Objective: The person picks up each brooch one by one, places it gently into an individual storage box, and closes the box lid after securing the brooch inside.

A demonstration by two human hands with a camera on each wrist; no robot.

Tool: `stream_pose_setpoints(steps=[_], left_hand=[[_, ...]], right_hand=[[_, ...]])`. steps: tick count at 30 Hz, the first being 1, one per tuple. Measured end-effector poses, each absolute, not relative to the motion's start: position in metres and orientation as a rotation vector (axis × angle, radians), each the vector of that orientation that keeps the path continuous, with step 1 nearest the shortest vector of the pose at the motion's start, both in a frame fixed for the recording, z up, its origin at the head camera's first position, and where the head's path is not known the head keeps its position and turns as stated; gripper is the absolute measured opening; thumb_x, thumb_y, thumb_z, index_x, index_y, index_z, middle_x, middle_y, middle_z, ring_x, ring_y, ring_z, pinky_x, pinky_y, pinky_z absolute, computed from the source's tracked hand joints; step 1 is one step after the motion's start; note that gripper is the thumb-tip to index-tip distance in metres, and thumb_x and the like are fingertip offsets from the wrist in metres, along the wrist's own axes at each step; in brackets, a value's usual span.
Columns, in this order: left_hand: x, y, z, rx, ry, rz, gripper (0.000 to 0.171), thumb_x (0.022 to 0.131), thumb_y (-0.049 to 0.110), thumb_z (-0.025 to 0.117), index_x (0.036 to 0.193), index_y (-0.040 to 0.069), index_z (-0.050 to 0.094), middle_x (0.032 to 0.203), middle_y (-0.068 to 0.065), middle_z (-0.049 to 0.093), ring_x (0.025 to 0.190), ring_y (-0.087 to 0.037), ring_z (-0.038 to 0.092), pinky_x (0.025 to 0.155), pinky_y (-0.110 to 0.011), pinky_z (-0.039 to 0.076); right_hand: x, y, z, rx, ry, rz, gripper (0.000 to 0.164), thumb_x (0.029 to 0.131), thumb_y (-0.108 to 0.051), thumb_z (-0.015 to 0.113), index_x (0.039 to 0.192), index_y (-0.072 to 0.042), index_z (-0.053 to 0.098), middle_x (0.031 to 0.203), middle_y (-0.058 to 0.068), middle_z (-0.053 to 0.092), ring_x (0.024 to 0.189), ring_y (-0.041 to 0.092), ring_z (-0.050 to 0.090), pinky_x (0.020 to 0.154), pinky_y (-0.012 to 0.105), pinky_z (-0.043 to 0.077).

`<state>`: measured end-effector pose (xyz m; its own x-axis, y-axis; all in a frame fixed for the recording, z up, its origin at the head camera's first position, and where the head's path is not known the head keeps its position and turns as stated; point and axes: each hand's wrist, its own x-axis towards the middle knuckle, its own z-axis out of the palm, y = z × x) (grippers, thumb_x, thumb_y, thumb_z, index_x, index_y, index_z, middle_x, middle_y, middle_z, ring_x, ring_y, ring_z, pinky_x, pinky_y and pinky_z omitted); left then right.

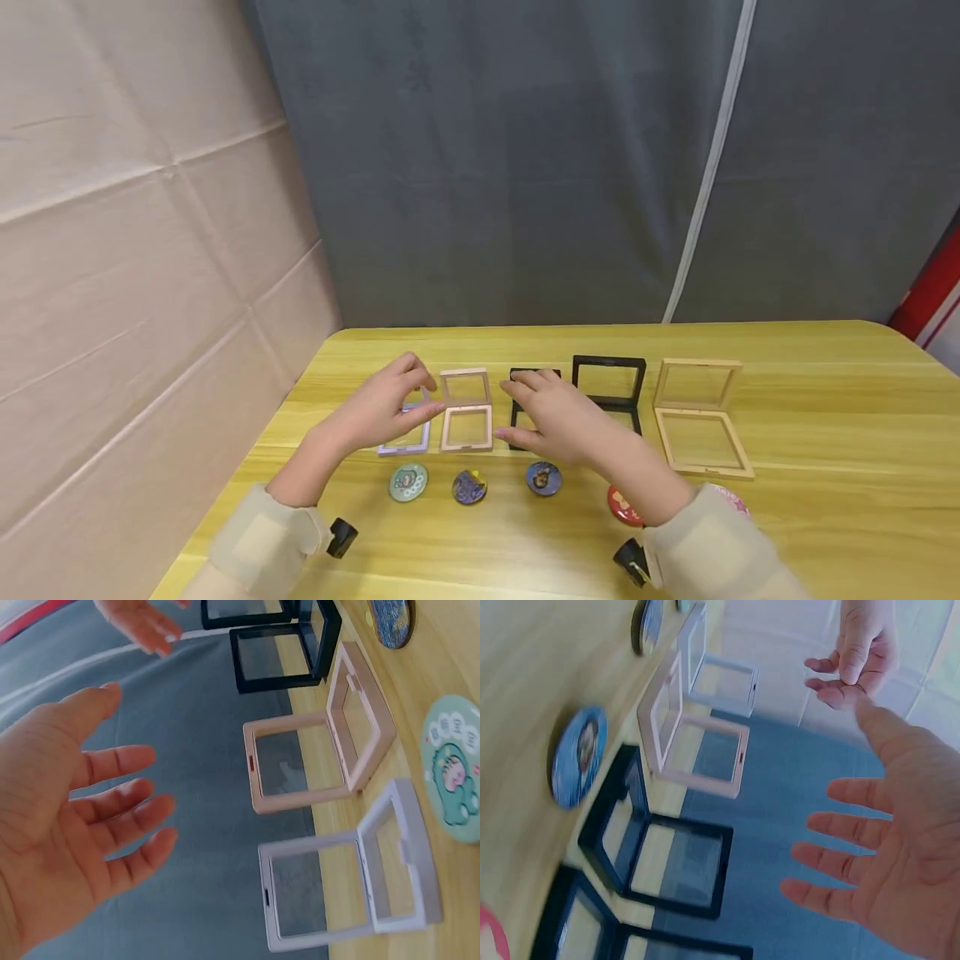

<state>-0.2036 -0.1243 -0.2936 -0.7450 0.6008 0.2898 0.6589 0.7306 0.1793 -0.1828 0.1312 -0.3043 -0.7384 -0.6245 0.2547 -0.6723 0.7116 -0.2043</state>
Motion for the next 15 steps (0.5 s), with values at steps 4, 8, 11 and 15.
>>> stream_pose_setpoints(steps=[4,8,11,15], left_hand=[[-0.201,-0.138,-0.299,-1.045,-2.760,-0.515,0.019,0.085,0.028,0.062,0.075,0.012,0.057,0.068,0.006,0.049,0.056,-0.005,0.041,0.054,-0.022,0.039],[-0.201,-0.152,-0.309,-1.046,-2.824,-0.602,0.026,0.085,0.025,0.062,0.064,0.015,0.050,0.053,0.010,0.040,0.045,-0.002,0.032,0.046,-0.019,0.031],[-0.199,-0.163,-0.316,-0.989,-2.884,-0.691,0.026,0.085,0.022,0.062,0.063,0.014,0.050,0.052,0.010,0.039,0.045,-0.001,0.030,0.045,-0.018,0.029],[-0.197,-0.173,-0.322,-0.942,-2.917,-0.800,0.023,0.084,0.017,0.062,0.063,0.012,0.053,0.053,0.009,0.042,0.046,-0.001,0.032,0.045,-0.019,0.031]], right_hand=[[-0.182,0.121,-0.311,1.097,-2.671,0.463,0.047,0.082,-0.030,0.065,0.117,0.000,0.055,0.112,0.014,0.057,0.100,0.027,0.055,0.079,0.038,0.048],[-0.181,0.108,-0.319,1.120,-2.590,0.562,0.034,0.078,-0.016,0.070,0.105,0.002,0.060,0.093,0.010,0.060,0.078,0.018,0.058,0.065,0.026,0.049],[-0.180,0.094,-0.324,1.079,-2.542,0.713,0.021,0.076,-0.006,0.069,0.094,0.004,0.064,0.084,0.010,0.063,0.066,0.012,0.057,0.056,0.018,0.046],[-0.178,0.074,-0.328,0.952,-2.543,0.901,0.005,0.076,0.001,0.066,0.081,0.001,0.067,0.073,0.007,0.064,0.059,0.008,0.056,0.053,0.015,0.044]])
